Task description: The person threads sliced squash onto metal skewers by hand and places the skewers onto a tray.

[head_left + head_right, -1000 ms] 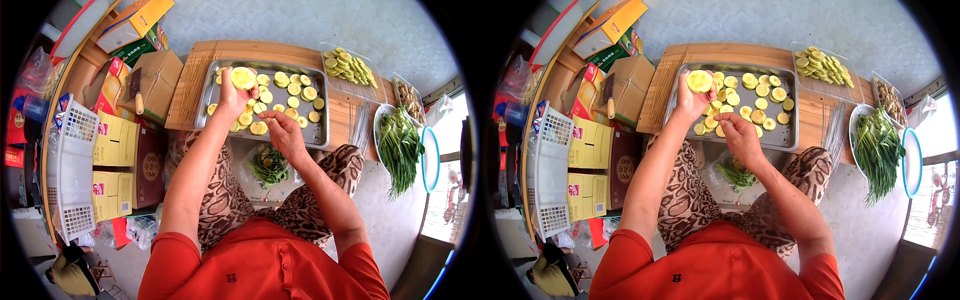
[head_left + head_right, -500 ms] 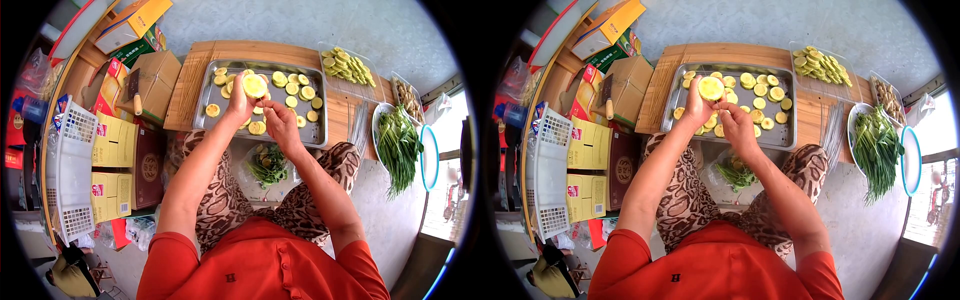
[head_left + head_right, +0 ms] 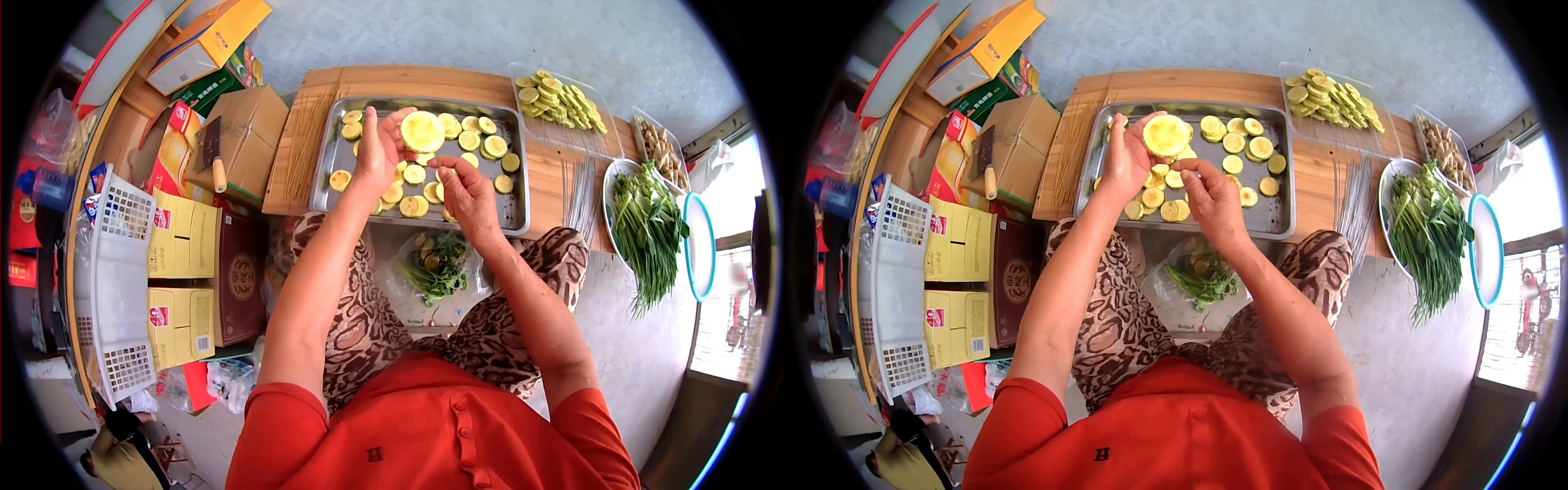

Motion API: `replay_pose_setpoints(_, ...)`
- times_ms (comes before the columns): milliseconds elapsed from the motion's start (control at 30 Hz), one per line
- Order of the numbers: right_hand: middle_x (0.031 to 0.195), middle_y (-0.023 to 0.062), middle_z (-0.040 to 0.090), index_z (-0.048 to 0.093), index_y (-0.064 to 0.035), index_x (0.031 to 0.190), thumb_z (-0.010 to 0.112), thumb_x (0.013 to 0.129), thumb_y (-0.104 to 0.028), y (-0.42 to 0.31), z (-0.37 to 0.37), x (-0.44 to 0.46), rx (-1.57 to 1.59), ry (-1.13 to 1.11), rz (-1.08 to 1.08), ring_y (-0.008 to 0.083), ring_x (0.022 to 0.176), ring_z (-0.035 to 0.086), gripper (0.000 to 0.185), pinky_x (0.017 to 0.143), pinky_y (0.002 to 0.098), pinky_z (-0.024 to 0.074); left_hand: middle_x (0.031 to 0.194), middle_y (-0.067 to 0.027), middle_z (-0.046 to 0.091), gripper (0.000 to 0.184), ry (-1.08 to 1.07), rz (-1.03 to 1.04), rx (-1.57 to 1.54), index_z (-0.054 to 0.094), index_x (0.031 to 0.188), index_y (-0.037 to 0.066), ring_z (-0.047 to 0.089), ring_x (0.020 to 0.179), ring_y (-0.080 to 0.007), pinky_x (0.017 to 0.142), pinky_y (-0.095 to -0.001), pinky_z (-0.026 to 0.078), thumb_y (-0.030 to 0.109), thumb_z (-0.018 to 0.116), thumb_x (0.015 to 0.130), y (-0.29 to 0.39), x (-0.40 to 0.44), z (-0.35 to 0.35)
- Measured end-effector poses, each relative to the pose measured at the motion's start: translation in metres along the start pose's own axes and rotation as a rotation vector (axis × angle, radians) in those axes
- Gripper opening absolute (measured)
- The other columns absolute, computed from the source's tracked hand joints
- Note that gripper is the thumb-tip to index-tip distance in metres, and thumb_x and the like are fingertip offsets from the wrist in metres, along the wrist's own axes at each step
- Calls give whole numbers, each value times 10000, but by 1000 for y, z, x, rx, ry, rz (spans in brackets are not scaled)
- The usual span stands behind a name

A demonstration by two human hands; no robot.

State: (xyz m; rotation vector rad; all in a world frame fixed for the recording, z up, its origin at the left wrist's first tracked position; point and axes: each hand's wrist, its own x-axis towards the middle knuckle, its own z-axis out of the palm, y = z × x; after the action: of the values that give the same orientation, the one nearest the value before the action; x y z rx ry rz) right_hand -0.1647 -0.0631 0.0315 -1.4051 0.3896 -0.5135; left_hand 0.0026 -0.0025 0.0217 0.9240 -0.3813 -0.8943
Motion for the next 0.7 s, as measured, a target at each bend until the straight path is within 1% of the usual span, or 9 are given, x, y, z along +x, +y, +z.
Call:
replay_pose_setpoints(100,545,-89,372,604,-42,1038,485,953,-135,-3,-14,5,-41,91,-36,8,455,309,173,416,186,257,936,-94,630,675,78,-4,149,532,1200,36,570,708,-143,664,-284,473,563,203,937,3,3,-22)
replay_pose_setpoints(200,514,-82,372,598,-17,1025,477,957,-150,-15,-28,4,80,121,-26,12,422,300,192,398,193,240,898,-99,632,649,249,-9,248,549,1147,25,560,661,-142,631,-282,474,543,209,950,5,5,-37)
replay_pose_setpoints(267,506,-71,370,595,-12,1023,481,952,-152,-13,-38,7,169,148,-5,20,414,290,194,393,198,232,876,-87,636,567,295,11,263,560,1125,25,568,661,-138,626,-280,480,492,284,962,5,5,-53)
replay_pose_setpoints(333,496,-56,368,593,-9,1019,482,949,-151,-13,-45,7,208,173,2,32,406,287,193,389,206,231,911,-80,617,476,334,-27,345,544,1145,29,565,706,-140,664,-282,478,423,362,952,8,4,-66)
replay_pose_setpoints(467,488,-44,367,591,-4,1015,481,947,-148,-15,-58,4,278,182,4,43,400,288,194,383,215,232,921,-76,615,395,380,-97,502,556,1130,45,583,710,-138,632,-280,485,365,441,927,15,14,-90)
replay_pose_setpoints(567,483,-38,370,590,-3,1008,481,944,-148,-17,-64,3,322,194,29,49,395,291,192,379,216,231,980,-76,609,344,368,-156,747,571,1128,81,607,749,-135,608,-270,484,315,495,887,23,23,-94)
replay_pose_setpoints(600,482,-37,374,591,-5,1004,483,943,-149,-17,-66,2,324,187,39,49,394,292,190,377,217,231,980,-76,609,344,363,-154,750,571,1128,81,607,749,-135,608,-270,484,315,495,887,22,28,-94)
replay_pose_setpoints(667,481,-36,377,592,-7,1001,484,942,-150,-17,-68,2,326,184,47,50,392,293,188,375,217,231,959,-45,640,329,371,-44,940,621,1074,81,616,701,-115,564,-247,475,296,505,854,11,43,-102)
replay_pose_setpoints(700,480,-35,380,593,-9,996,485,941,-151,-17,-69,2,334,187,50,51,391,296,187,375,215,232,983,-69,656,343,383,-67,1050,621,1105,90,648,813,-187,663,-303,503,273,523,832,5,52,-105)
